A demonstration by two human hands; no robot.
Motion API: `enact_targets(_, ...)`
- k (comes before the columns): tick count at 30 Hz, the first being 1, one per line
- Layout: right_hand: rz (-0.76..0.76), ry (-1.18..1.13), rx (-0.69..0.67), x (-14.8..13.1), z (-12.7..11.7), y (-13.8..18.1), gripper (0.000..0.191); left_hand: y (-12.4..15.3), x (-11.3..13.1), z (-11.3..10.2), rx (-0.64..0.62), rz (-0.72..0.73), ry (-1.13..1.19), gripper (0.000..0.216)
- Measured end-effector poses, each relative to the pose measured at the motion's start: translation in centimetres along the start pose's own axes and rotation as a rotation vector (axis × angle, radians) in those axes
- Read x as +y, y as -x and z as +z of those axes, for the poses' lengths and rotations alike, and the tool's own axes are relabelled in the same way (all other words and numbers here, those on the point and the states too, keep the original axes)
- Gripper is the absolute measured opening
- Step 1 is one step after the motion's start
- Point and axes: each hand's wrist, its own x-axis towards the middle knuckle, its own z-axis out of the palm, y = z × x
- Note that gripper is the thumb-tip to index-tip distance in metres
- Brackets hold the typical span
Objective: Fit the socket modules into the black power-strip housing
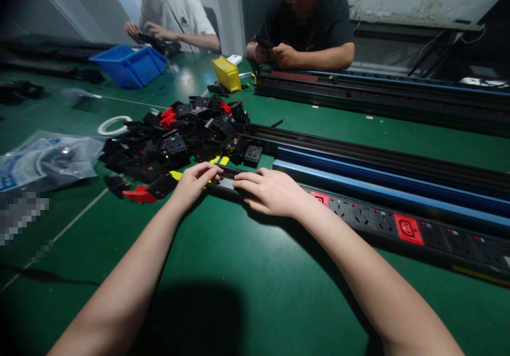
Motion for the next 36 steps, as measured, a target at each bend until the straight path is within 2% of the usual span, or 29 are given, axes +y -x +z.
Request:
enact_targets(18, 0.055, 0.011, -0.033, -0.54, -0.46, -0.42, 0.031, -0.09, -0.47, -0.13, 0.001, 0.008, 0.011, 0.034)
enact_targets(36, 0.081, -0.056, -0.005, -0.21, -0.22, -0.08, 0.029, -0.09, -0.27, -0.04, 0.012, 0.015, 0.014, 0.031)
